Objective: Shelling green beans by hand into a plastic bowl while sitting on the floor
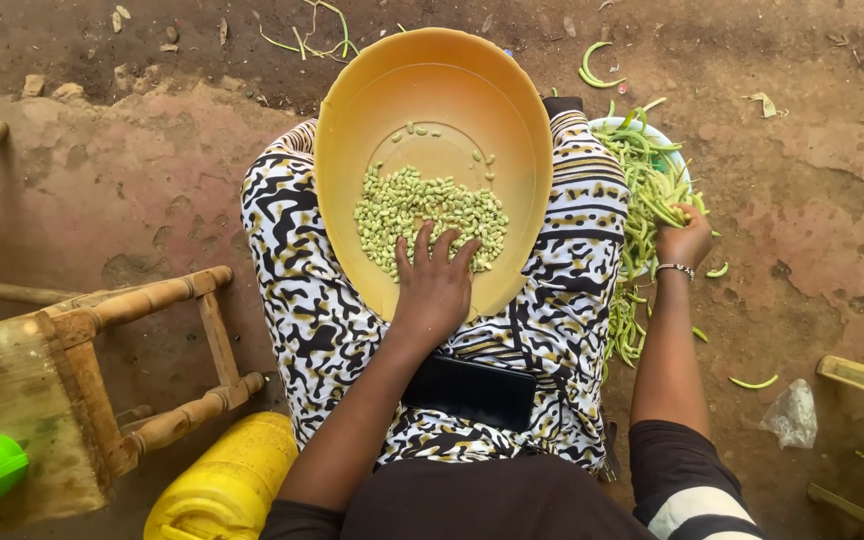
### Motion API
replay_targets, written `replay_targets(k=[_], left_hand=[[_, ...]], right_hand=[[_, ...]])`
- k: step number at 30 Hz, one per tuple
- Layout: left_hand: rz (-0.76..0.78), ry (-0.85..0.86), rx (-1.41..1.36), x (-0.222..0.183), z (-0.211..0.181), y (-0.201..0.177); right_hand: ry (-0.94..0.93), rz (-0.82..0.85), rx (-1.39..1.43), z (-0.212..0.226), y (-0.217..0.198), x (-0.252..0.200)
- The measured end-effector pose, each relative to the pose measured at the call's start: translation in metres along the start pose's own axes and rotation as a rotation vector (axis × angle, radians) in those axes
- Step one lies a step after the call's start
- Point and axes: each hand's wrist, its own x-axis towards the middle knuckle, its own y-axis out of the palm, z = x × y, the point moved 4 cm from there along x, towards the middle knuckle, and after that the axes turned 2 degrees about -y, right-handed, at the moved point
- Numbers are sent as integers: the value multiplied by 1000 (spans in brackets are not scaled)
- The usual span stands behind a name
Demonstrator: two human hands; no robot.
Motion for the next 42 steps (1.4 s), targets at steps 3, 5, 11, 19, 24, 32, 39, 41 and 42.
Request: replay_targets(k=[3, 5, 11, 19, 24, 32, 39, 41, 42], left_hand=[[-4, 5, 13, 0, 1, 3], [0, 8, 6, -1, 1, 3], [-12, 1, 11, -2, 3, 3], [-295, 81, 27, -8, 7, 10], [-318, 64, -93, -11, 9, 4], [-523, -53, -641, -13, 26, -24], [-676, -196, -1285, -8, 60, -1], [-696, -223, -1280, -8, 61, -2], [-709, -247, -1274, -7, 62, -3]], right_hand=[[-1, -38, 81, 30, -17, -8], [-1, -17, 71, 21, -16, 5], [-31, 59, 191, 38, -29, 0], [-38, 91, 275, 137, -86, -52], [-282, 66, 587, 228, -140, -111], [-666, 354, 732, 360, -142, -250], [-708, 626, 752, 395, -11, -284], [-712, 624, 689, 388, 8, -275], [-713, 615, 625, 385, 18, -270]])
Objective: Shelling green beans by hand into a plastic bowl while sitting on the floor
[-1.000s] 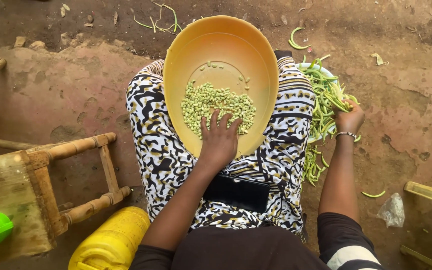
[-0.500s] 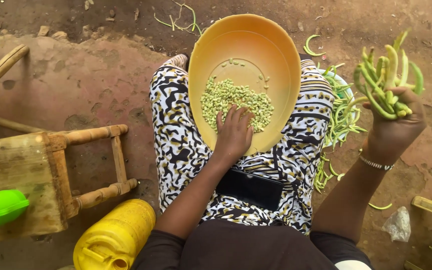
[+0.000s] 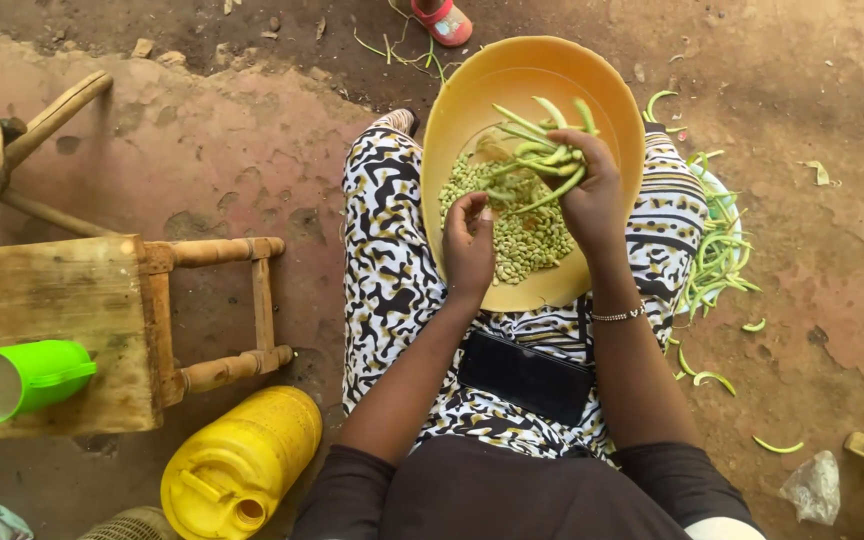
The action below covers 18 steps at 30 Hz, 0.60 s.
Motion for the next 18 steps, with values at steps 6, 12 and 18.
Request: replay_targets(k=[6, 12, 18], left_hand=[[-14, 50, 9, -2, -3, 2], [-30, 91, 12, -2, -5, 2], [4, 89, 37, -4, -7, 6]], right_hand=[[39, -46, -184, -29, -15, 3], [-114, -49, -402, -21, -21, -5], [-219, -178, -575, 8, -21, -16]])
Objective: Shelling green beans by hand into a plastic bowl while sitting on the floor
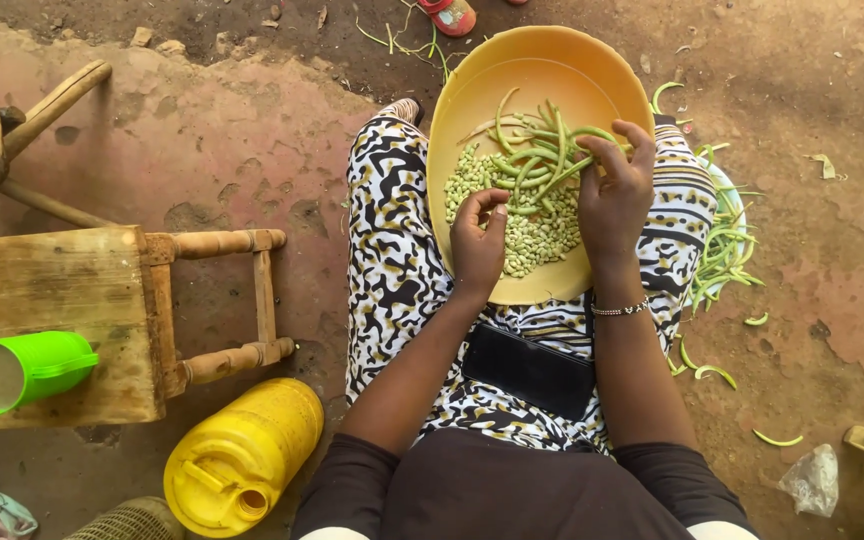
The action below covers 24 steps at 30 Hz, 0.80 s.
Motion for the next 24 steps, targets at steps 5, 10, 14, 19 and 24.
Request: replay_targets(k=[5, 10, 14, 19, 24], left_hand=[[-40, 2, -67, 1, 6, -1], [-34, 22, -77, -2, -1, -2], [-22, 123, 74, -6, -30, -5], [100, 395, 362, -15, -56, 6], [159, 261, 484, -12, -40, 7]], right_hand=[[-27, -88, 104, -9, 8, -4], [-84, -280, 147, -8, -2, -1], [3, -367, 345, -22, 4, -16], [619, 64, 912, -22, 48, -48], [528, 241, 840, -18, 59, -56]])
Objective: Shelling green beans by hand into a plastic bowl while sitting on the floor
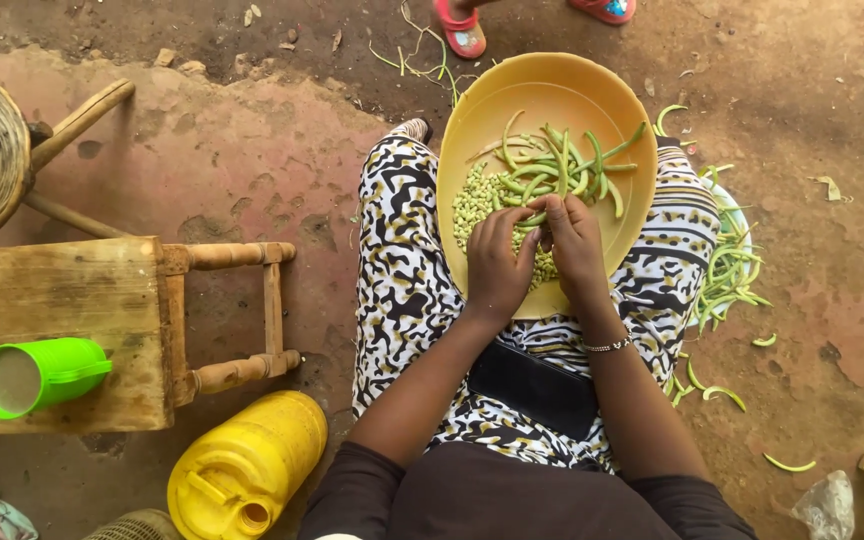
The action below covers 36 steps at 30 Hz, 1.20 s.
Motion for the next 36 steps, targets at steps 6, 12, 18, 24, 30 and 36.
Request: replay_targets(k=[6, 12, 18, 24, 30, 36], left_hand=[[1, -229, -602, 9, 44, 17], [-14, -363, -1004, 7, 46, 21], [-80, -358, -1053, 8, 74, 42], [-77, -417, -1133, 8, 80, 47], [-39, -504, -1189, 5, 72, 42], [-106, -558, -1251, 9, 69, 34]], right_hand=[[200, 155, 211, -19, -12, -1], [588, 380, 486, -36, 8, -28], [520, 400, 207, -40, 9, -27], [480, 467, 60, -37, 3, -25], [469, 505, -29, -13, 7, -30], [318, 512, -60, -10, 10, -29]])
